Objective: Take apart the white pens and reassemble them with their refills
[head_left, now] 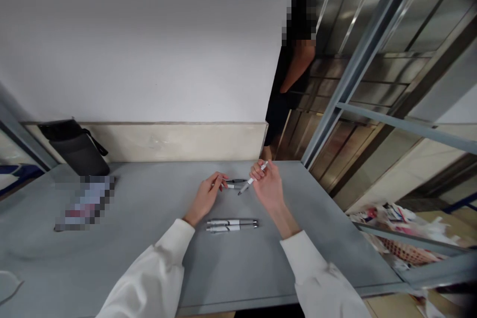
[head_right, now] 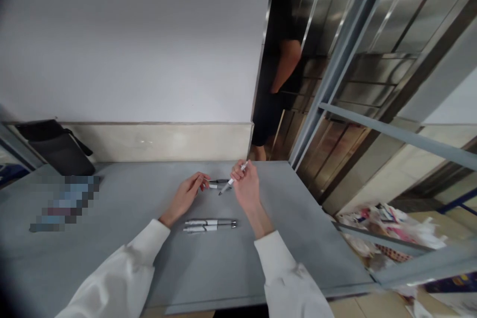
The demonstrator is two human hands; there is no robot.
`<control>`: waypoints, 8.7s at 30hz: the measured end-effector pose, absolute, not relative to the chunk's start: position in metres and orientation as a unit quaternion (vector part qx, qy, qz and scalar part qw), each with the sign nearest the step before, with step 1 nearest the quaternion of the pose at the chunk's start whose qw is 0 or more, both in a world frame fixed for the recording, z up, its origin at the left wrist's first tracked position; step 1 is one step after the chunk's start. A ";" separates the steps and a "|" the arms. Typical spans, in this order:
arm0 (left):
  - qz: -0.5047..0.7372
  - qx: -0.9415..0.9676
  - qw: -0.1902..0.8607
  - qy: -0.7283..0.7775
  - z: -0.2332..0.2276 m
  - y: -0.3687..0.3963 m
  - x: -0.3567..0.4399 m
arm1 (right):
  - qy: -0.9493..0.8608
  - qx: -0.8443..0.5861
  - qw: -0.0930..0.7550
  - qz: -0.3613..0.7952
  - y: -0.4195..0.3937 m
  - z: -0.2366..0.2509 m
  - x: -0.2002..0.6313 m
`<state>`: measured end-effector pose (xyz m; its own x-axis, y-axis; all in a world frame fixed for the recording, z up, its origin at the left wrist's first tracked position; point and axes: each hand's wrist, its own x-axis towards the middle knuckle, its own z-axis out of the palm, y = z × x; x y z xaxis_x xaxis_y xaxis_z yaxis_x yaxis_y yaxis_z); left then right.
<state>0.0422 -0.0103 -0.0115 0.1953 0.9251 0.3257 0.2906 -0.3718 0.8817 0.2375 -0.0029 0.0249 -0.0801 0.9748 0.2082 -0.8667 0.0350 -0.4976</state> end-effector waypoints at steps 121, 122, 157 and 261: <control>0.455 0.677 0.366 0.448 -0.007 -0.006 0.019 | -0.722 -0.484 0.404 0.285 -0.003 -0.006 0.258; 0.446 0.679 0.372 0.449 -0.009 -0.008 0.017 | -0.726 -0.478 0.399 0.291 -0.004 -0.006 0.259; 0.299 0.842 0.158 0.420 0.010 -0.003 0.031 | -0.777 -0.478 0.378 0.157 0.001 -0.004 0.256; 0.260 0.846 0.100 0.455 0.006 -0.019 0.044 | -0.717 -0.398 0.439 0.368 -0.005 -0.009 0.237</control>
